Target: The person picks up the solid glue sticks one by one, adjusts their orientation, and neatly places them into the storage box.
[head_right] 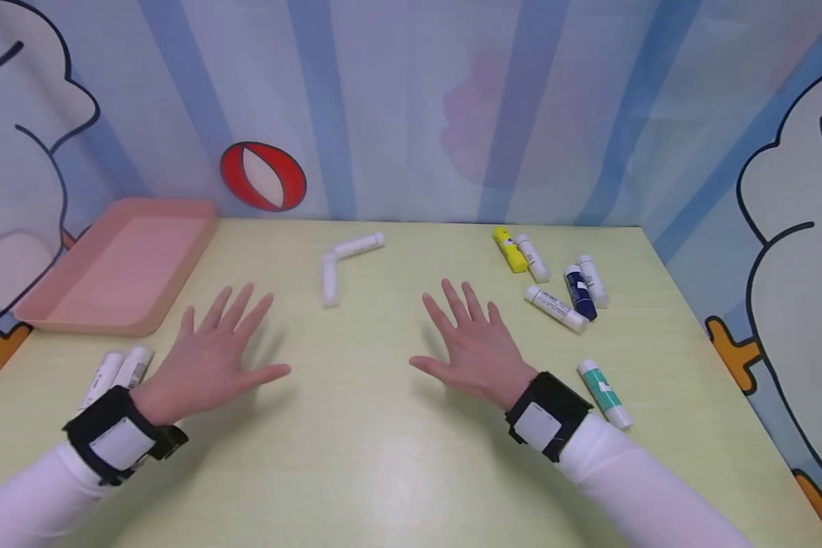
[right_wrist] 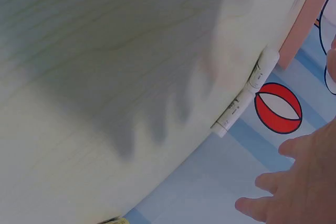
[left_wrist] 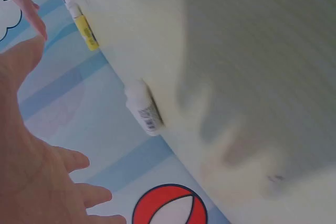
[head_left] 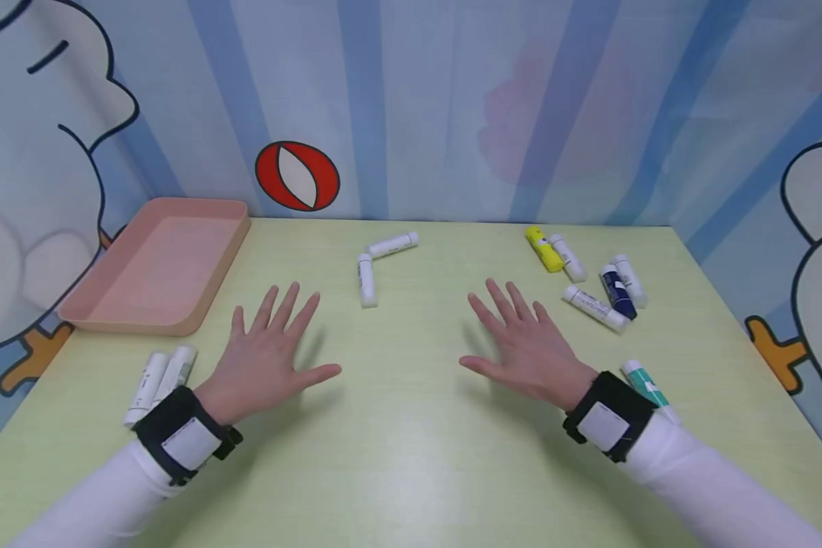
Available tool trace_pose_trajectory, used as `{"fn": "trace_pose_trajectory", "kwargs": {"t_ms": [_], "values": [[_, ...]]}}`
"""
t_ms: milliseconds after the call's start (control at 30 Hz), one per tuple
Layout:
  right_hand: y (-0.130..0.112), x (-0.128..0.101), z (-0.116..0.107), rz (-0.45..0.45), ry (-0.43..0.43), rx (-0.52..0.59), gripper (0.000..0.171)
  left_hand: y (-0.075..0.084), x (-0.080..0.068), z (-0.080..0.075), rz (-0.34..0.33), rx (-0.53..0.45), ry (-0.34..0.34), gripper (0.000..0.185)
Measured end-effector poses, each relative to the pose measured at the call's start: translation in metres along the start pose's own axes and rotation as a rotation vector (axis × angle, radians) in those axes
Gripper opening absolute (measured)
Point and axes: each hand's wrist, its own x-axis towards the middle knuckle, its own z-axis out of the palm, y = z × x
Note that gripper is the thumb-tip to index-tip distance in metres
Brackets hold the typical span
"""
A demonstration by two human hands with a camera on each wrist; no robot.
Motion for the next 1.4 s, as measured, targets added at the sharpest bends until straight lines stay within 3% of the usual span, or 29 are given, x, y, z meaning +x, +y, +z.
{"fn": "trace_pose_trajectory", "kwargs": {"t_ms": [333, 567, 833, 1000, 1200, 1400], "values": [[-0.016, 0.026, 0.005, -0.076, -0.031, -0.030, 0.085, -0.033, -0.011, 0.001, -0.062, 0.000, 0.013, 0.107], [-0.027, 0.045, 0.007, -0.116, -0.040, -0.058, 0.084, -0.066, -0.015, -0.002, -0.109, 0.067, 0.048, 0.107], [-0.036, 0.062, 0.012, -0.153, -0.046, -0.093, 0.085, -0.100, -0.013, -0.004, -0.187, -0.009, 0.081, 0.108], [-0.042, 0.072, 0.013, -0.155, -0.063, -0.124, 0.084, -0.119, -0.009, -0.007, -0.251, -0.006, 0.035, 0.109], [-0.052, 0.084, 0.013, -0.169, -0.077, -0.131, 0.085, -0.135, -0.005, -0.008, -0.272, 0.008, 0.022, 0.105], [-0.058, 0.096, 0.015, -0.160, -0.067, -0.135, 0.085, -0.146, 0.000, -0.015, -0.308, -0.083, -0.149, 0.106]]}}
